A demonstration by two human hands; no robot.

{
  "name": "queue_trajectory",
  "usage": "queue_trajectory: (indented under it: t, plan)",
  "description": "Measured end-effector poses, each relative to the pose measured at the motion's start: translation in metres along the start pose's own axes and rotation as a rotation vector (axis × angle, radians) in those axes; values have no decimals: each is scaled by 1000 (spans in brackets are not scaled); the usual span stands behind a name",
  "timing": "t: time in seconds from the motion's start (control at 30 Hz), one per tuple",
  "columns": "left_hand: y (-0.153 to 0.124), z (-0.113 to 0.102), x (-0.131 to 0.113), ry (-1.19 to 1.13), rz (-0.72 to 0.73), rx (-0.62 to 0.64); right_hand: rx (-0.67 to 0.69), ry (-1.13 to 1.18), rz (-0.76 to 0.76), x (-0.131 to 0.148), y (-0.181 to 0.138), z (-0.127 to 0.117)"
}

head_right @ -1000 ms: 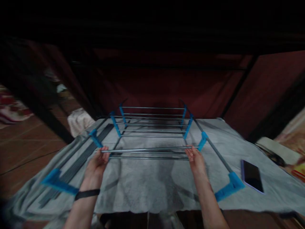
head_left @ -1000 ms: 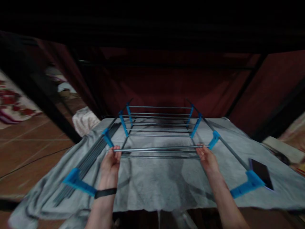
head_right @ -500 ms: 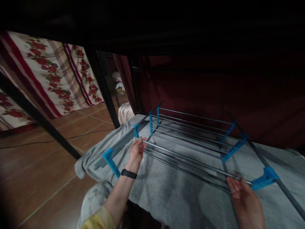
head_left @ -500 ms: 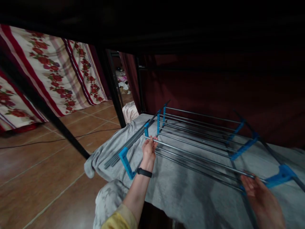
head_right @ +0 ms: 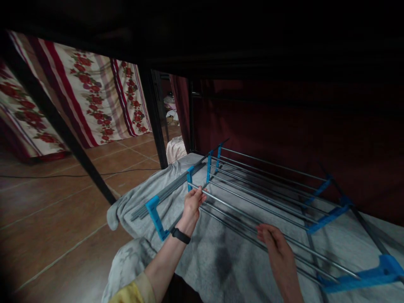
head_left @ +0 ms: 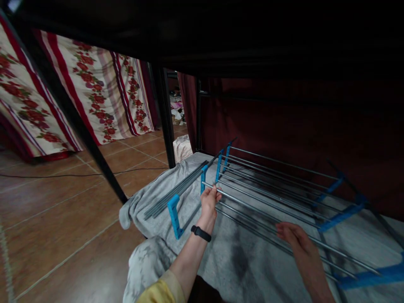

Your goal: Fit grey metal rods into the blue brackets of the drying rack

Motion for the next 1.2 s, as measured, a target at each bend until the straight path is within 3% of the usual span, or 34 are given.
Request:
queue_trajectory:
  t: [0.1,0.17,0.27,0.37,0.43,0.6,0.67,0.8,1.2]
  plan:
    - [1,-3,-1,49,29,-5,128,-373,-361,60,16,62]
    - [2,-3,-3,81,56,0,212,-585,-523,83,26,104]
    - [4,-3,-5,140,77,29,321,-894,-612,92,41,156]
    - [7,-7,-6,211,91,77,437,-1115,-627,88,49,185]
    - [10,-17,-9,269,147,56,485,-1189,-618,84,53,192]
    - [21,-55,-30,458,435,-240,530,-1248,-594,79,58,191]
    - [33,-58,-34,485,468,-199,537,-1268,-594,76,58,193]
    - [56,-45,-34,518,440,26,546,-1306,-613,74,59,195]
    - [71,-43,-23,466,401,20,578,-1331,-622,67,61,196]
Point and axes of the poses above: each hand's wrist, its own y-axis towards the middle knuckle, its own z-axis out of the palm, x = y × z, the point moved 5 cm from there along y, towards the middle knuckle, and after that the axes turned 7 degrees about x, right-handed, at the moved point
